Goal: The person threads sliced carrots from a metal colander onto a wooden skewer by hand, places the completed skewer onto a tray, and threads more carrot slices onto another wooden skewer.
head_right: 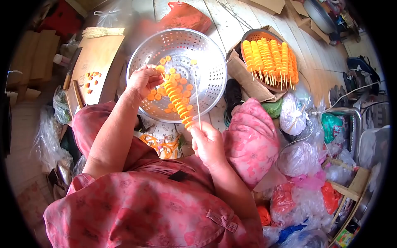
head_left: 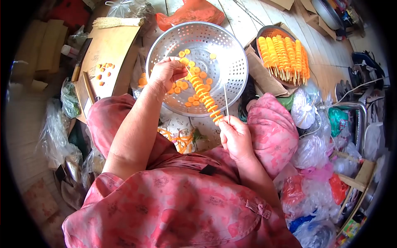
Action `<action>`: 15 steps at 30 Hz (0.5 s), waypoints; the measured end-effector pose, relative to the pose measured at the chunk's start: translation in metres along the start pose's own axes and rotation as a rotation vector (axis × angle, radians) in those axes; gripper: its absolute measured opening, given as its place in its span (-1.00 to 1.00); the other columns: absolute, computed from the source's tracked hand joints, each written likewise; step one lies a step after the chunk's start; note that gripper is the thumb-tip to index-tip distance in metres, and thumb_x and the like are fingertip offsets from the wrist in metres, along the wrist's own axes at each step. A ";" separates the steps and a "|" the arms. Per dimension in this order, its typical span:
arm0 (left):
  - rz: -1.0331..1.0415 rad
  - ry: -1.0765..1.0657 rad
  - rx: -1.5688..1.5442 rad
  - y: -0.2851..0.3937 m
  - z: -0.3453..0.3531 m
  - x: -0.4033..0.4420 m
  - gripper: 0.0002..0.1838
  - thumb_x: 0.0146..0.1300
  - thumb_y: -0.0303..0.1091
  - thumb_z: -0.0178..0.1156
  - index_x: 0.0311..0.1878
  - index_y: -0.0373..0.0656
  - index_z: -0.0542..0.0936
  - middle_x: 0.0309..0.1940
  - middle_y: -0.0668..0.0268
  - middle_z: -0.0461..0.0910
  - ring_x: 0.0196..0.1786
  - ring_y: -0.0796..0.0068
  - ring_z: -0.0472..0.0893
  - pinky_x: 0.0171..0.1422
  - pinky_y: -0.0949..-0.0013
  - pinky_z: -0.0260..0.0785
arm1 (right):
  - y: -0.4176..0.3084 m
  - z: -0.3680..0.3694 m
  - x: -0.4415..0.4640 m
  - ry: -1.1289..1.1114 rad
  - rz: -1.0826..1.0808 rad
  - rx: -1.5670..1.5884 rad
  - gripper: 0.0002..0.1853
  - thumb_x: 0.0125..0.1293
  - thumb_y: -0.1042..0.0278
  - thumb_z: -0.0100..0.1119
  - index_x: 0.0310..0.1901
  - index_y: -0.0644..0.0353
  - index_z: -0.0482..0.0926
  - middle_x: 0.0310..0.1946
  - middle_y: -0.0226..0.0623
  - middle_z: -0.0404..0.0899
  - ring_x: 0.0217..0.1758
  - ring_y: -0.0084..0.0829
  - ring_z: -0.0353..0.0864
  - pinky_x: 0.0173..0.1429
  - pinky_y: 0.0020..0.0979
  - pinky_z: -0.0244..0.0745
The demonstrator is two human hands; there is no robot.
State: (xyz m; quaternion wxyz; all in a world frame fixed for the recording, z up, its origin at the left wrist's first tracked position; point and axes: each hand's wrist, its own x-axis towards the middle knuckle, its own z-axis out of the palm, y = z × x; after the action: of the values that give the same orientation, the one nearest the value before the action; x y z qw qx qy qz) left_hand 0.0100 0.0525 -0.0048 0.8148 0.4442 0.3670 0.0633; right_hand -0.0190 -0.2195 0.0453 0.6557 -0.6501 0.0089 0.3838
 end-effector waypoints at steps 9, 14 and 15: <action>0.040 0.020 -0.022 -0.001 0.005 -0.003 -0.94 0.11 -0.59 0.11 -0.35 -0.22 0.49 -0.39 0.22 0.58 -0.38 0.43 0.61 -0.23 0.39 0.58 | 0.003 -0.002 -0.001 -0.016 -0.017 -0.017 -0.85 0.36 0.37 0.02 -0.29 0.26 0.50 -0.75 -0.51 0.30 -0.82 -0.74 0.13 -0.75 -0.66 0.00; 0.135 -0.117 0.055 -0.007 0.012 -0.003 -0.93 0.09 -0.55 0.15 -0.36 -0.16 0.49 -0.41 0.29 0.57 -0.35 0.44 0.61 -0.19 0.36 0.57 | 0.004 -0.002 0.001 -0.015 -0.040 -0.002 -0.86 0.36 0.39 0.01 -0.28 0.27 0.49 -0.75 -0.50 0.30 -0.82 -0.74 0.14 -0.74 -0.67 0.01; 0.133 -0.117 0.055 -0.009 0.013 -0.004 -0.93 0.09 -0.55 0.15 -0.36 -0.16 0.49 -0.41 0.29 0.57 -0.35 0.44 0.61 -0.19 0.36 0.57 | 0.005 -0.001 0.002 -0.010 -0.058 0.007 -0.86 0.37 0.40 0.00 -0.28 0.27 0.49 -0.75 -0.49 0.30 -0.82 -0.73 0.14 -0.74 -0.66 0.00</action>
State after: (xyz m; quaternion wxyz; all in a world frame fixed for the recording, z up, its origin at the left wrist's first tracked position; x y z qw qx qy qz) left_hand 0.0137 0.0371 -0.0051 0.8165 0.4927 0.2899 0.0812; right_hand -0.0196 -0.2206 0.0405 0.6688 -0.6460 -0.0119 0.3677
